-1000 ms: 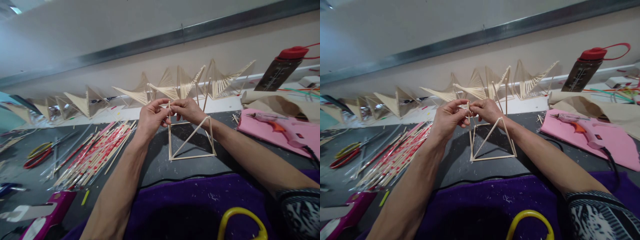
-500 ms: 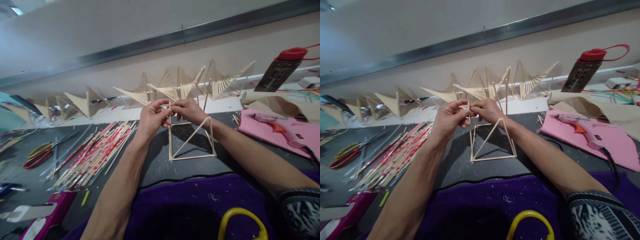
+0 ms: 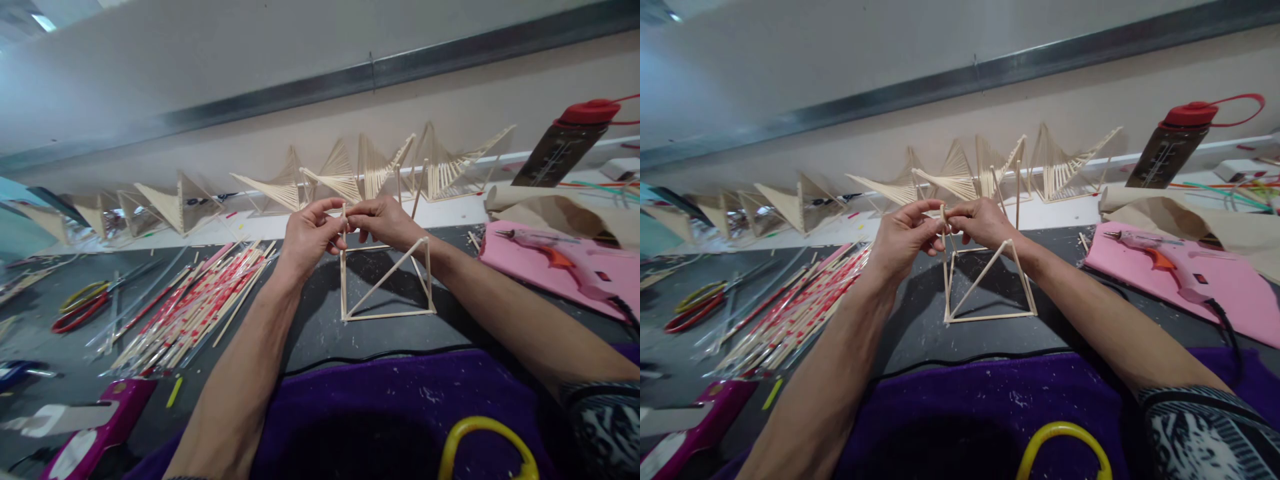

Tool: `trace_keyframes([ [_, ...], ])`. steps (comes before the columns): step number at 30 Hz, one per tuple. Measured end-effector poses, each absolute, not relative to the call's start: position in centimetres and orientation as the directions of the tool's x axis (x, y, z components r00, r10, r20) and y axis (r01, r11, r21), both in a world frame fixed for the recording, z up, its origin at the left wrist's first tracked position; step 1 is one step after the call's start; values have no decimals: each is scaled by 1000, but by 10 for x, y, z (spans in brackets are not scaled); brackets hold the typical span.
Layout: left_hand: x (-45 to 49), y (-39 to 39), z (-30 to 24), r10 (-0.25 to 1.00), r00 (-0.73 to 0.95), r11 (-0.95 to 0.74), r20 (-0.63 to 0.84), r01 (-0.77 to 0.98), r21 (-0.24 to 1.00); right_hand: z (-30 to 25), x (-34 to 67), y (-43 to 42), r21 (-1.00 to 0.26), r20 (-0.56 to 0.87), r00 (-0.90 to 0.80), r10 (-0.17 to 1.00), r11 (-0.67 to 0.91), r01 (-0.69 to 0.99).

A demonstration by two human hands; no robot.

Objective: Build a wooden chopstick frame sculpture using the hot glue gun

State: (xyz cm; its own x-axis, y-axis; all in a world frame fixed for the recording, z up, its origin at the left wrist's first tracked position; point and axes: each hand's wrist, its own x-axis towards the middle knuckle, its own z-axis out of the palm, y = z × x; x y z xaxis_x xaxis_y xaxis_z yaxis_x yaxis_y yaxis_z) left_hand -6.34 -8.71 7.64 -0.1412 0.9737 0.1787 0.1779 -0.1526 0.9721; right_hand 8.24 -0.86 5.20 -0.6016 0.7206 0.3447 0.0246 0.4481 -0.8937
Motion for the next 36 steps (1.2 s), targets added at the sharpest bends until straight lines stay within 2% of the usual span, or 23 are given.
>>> trace_keyframes([
  [14,-64,-87,77,975,-140,-146,171,173,974,53,86,-5,-890,306,-608,733,446,90],
  [18,-64,-88,78,977,-134,-142,168,184,973,67,95,-7,-904,264,-610,747,412,113],
  [26,-63,-90,77,976,-122,-156,180,188,970,114,133,-30,-861,293,-628,721,485,154],
  [29,-62,-90,76,974,-128,-157,185,200,967,134,146,-45,-840,377,-588,716,532,108],
  [33,-61,-90,77,974,-132,-157,187,208,965,158,155,-79,-800,519,-446,729,598,45],
  [36,-60,-90,76,974,-119,-165,191,199,966,158,157,-111,-781,512,-496,702,620,71],
])
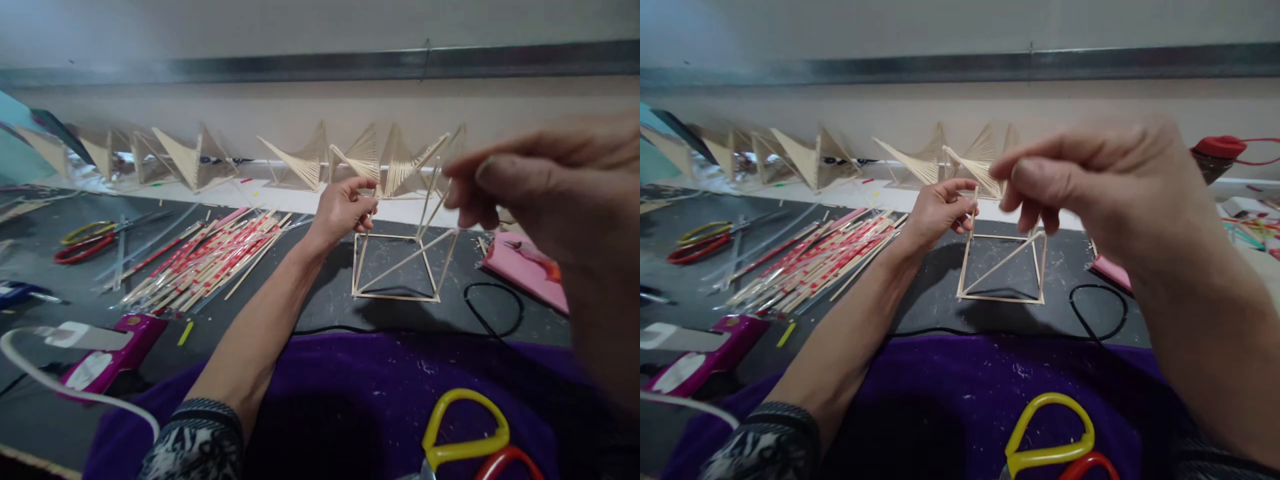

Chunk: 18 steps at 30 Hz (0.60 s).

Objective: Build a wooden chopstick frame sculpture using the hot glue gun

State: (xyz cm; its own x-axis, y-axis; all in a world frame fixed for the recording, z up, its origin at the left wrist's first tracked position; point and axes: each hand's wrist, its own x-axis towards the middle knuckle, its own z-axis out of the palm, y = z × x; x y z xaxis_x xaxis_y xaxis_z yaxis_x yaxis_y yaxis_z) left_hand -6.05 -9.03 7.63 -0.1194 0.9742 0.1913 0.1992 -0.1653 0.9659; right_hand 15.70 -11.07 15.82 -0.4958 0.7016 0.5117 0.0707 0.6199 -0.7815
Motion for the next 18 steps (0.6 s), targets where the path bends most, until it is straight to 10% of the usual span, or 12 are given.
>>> trace_keyframes([
  [7,-60,-89,75,972,-121,-181,201,157,971,85,138,-160,-419,222,-941,254,896,144],
  [12,-60,-88,72,970,-103,-203,219,144,968,28,122,-164,133,126,-946,298,940,314],
  [18,-61,-86,70,968,-89,-220,236,159,962,14,113,-160,246,39,-941,335,910,335],
])
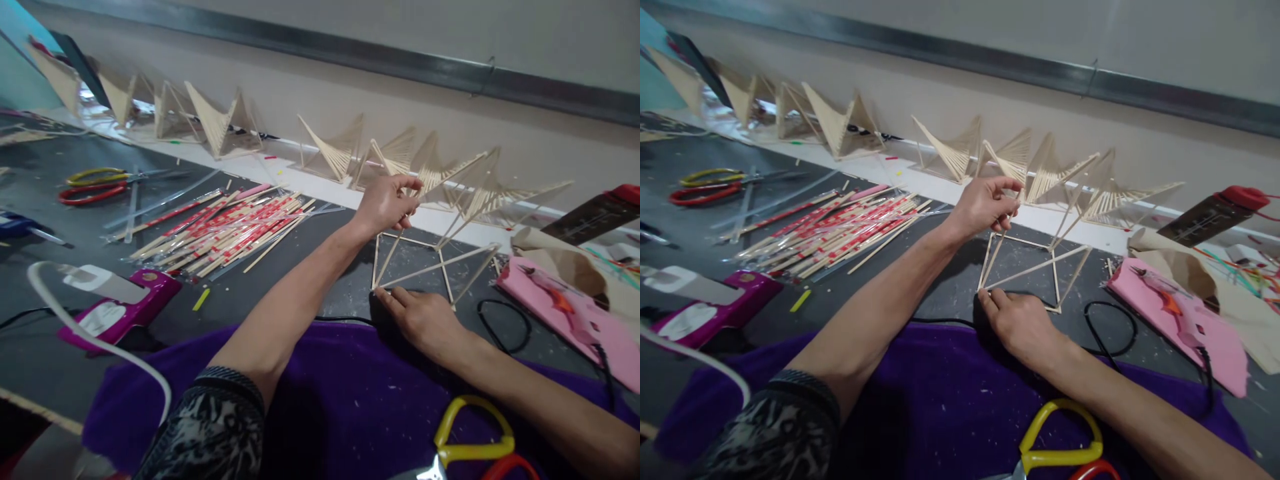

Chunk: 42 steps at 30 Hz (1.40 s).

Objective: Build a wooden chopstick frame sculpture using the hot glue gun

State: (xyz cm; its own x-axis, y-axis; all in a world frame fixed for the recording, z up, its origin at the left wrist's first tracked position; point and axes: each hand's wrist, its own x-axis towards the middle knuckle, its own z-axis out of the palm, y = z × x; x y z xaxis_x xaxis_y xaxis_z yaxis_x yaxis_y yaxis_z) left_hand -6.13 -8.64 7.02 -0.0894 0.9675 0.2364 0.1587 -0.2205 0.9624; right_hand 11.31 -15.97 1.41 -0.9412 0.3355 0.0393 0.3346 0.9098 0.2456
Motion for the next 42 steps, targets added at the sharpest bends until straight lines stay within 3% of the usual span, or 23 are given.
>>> trace_keyframes([
  [5,-61,-86,69,966,-87,-227,242,155,962,11,109,-154,249,-4,-939,343,910,331],
  [13,-61,-88,71,967,-82,-228,242,155,961,8,106,-151,206,44,-939,340,917,342],
  [24,-60,-88,72,970,-95,-208,225,162,965,1,99,-159,260,14,-944,329,911,321],
  [33,-60,-90,76,970,-109,-201,218,149,968,-1,111,-160,187,219,-926,308,918,350],
  [42,-61,-89,76,974,-120,-169,191,169,971,-3,113,-157,121,248,-928,278,942,314],
])
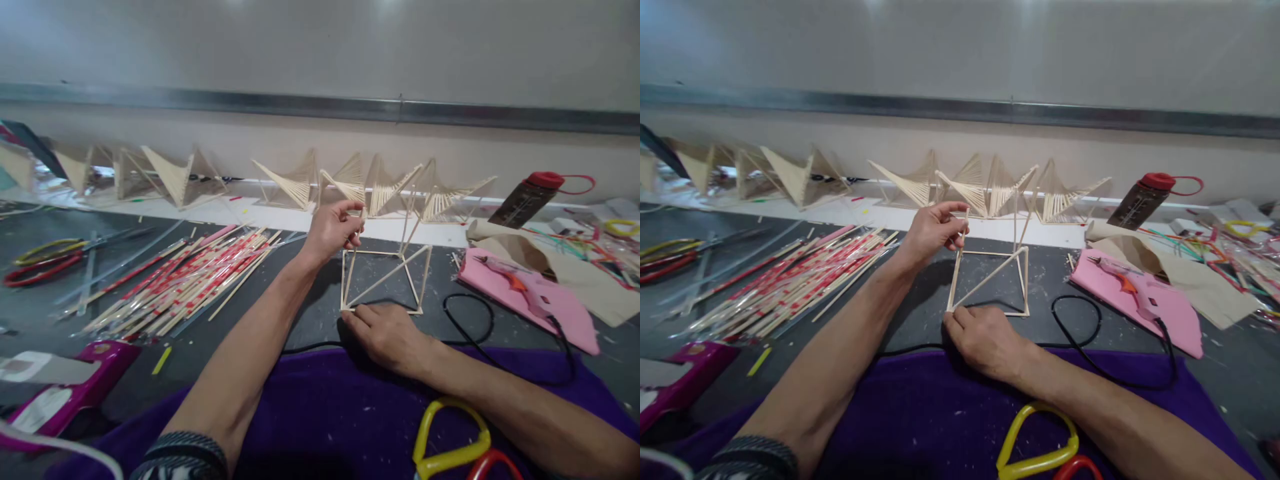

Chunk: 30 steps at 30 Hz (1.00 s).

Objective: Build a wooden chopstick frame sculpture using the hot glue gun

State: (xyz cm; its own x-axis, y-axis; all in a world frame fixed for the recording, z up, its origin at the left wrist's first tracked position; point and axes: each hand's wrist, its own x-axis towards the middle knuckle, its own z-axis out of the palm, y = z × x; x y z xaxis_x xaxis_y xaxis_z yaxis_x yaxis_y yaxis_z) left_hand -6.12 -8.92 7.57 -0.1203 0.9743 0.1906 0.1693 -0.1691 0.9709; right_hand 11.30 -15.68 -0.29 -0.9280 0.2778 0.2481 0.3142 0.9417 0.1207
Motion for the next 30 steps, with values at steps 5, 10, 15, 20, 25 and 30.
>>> trace_keyframes([
  [5,-62,-90,77,976,-128,-152,178,192,970,-4,114,-157,106,268,-929,257,950,294],
  [10,-63,-88,76,976,-129,-151,178,193,970,-4,114,-156,101,244,-935,259,952,290],
  [15,-63,-89,75,974,-126,-159,186,197,967,-5,114,-155,102,246,-933,263,950,295],
  [20,-62,-90,76,973,-134,-158,187,203,966,-6,114,-154,107,257,-931,258,950,293],
  [25,-62,-91,79,979,-135,-122,153,214,969,-7,114,-154,111,251,-935,251,952,286],
  [30,-64,-91,81,982,-140,-94,127,217,972,-7,114,-154,111,261,-935,241,954,278],
])
